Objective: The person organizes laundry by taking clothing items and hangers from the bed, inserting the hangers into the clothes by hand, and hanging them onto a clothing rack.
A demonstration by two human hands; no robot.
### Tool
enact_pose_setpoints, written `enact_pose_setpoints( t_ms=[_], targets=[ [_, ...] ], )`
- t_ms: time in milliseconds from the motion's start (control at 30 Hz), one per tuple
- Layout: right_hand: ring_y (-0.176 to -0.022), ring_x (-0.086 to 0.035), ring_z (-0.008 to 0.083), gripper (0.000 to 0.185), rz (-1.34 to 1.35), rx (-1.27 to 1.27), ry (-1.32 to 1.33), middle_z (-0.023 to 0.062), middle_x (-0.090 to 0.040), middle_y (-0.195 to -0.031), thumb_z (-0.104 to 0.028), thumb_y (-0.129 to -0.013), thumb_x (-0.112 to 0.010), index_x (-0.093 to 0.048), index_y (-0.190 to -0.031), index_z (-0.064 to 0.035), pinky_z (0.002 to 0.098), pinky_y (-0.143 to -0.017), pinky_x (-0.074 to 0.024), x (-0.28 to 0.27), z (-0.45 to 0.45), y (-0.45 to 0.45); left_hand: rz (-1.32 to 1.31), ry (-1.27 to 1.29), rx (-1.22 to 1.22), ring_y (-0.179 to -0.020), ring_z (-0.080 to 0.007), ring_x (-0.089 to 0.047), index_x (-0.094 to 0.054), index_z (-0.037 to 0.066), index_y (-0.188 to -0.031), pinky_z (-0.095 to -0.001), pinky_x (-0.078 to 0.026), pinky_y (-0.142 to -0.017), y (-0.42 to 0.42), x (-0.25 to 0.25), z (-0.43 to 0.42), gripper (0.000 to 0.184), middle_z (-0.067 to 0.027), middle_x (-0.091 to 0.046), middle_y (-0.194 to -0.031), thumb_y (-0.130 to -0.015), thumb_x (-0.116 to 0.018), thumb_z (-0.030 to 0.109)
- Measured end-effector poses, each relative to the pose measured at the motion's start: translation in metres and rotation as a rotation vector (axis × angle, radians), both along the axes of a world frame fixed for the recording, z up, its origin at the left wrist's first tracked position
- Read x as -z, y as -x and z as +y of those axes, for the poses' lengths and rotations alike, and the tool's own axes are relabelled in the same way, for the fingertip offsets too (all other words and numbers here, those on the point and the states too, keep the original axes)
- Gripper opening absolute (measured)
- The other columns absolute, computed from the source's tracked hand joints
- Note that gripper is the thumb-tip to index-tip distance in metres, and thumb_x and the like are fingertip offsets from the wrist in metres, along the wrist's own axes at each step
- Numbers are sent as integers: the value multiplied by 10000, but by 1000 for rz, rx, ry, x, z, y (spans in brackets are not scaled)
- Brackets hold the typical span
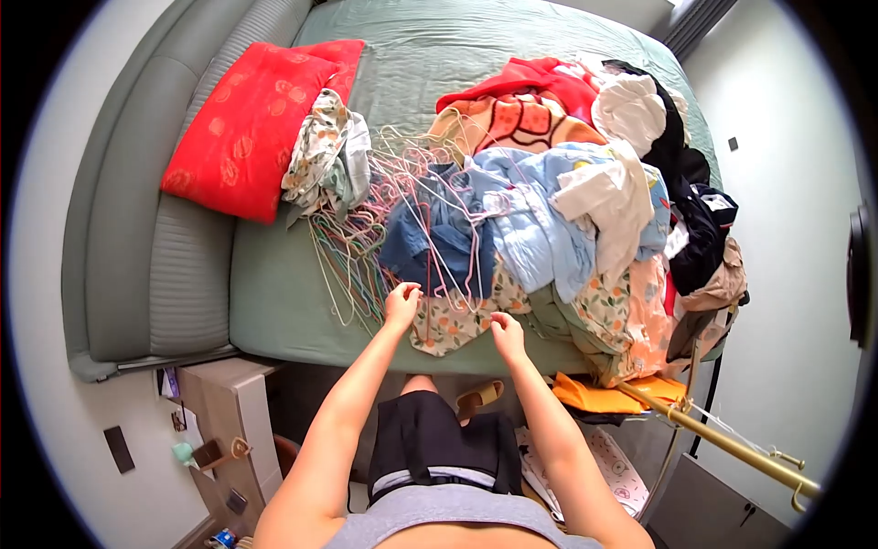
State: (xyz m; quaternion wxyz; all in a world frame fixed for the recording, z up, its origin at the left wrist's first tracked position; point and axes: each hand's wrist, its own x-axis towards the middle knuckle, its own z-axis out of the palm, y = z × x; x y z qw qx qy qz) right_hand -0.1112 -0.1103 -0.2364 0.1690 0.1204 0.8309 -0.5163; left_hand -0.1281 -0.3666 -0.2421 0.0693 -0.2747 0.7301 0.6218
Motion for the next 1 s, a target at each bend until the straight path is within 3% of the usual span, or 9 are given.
enact_pose_setpoints(
  t_ms=[67, 167, 300, 400, 567, 667, 733, 867, 1000],
  targets=[
    [-903, -623, 260, 302, -73, 92, 5, 151, -645, -965, -135, -776, -566, -588, -1048, -5, 329, -817, -474, 27, -27, 32, -22, -8, 71, -717, -110, -612, -600, 1, -985, -244, -505, -667, 24, 13, -12, 166, -66, -649, -853, -876, -525, 101],
    [-1034, -563, 283, 476, -40, 134, -384, 152, -600, -1081, -247, -739, -610, -524, -1152, -27, 375, -912, -421, 55, -56, 64, -110, 82, 185, -810, -152, -627, -587, -4, -1043, -277, -503, -730, 52, 45, -20, 247, -111, -650, -917, -854, -560, 153],
    [-860, -611, 231, 463, -238, 79, -326, 120, -636, -924, -271, -725, -671, -558, -1088, -6, 325, -786, -471, 75, -70, 89, -245, 172, 314, -926, -233, -614, -533, -32, -1128, -333, -476, -819, 73, 63, -12, 472, -154, -635, -991, -780, -648, 266],
    [-753, -610, 198, 506, -266, 52, -211, 68, -626, -793, -346, -680, -726, -566, -1042, -32, 328, -717, -478, 75, -78, 95, -288, 115, 398, -887, -211, -593, -533, -14, -1100, -317, -469, -789, 79, 82, -5, 482, -123, -621, -949, -754, -683, 286],
    [-539, -485, 72, 294, -184, 231, 106, -29, -535, -626, -311, -780, -694, -566, -822, -50, 229, -519, -408, 82, -88, 101, -238, -245, 203, -772, -119, -561, -537, 82, -896, -259, -448, -710, 92, 72, -1, 199, -21, -585, -825, -834, -631, 247],
    [-513, -438, 40, 246, -155, 441, 436, -49, -490, -613, -281, -815, -676, -536, -756, -89, 192, -476, -359, 39, -103, 108, -103, -601, -49, -748, -142, -596, -477, 78, -944, -280, -495, -696, 98, 43, 15, 123, -45, -596, -830, -914, -513, 192],
    [-478, -408, 29, 290, -155, 503, 531, -55, -458, -580, -294, -864, -614, -491, -682, -105, 180, -445, -326, 11, -116, 110, -30, -653, -147, -605, -128, -586, -477, 82, -985, -253, -511, -561, 102, 19, 15, 157, -45, -595, -791, -941, -462, 232],
    [-442, -408, 51, 287, 7, 551, 716, -34, -439, -556, -271, -909, -548, -462, -684, -114, 182, -405, -303, -21, -133, 110, 154, -277, -137, -481, -61, -488, -525, 88, -993, -184, -369, -398, 92, -7, -12, 218, -1, -537, -622, -958, -426, 279],
    [-412, -305, 26, 282, 168, 572, 663, -51, -350, -539, -212, -948, -470, -393, -691, -125, 193, -355, -254, -59, -118, 110, 262, -93, -299, -426, -32, -347, -550, 77, -944, -187, -276, -384, 70, -1, -95, 249, 45, -402, -517, -962, -419, 289]
  ],
)
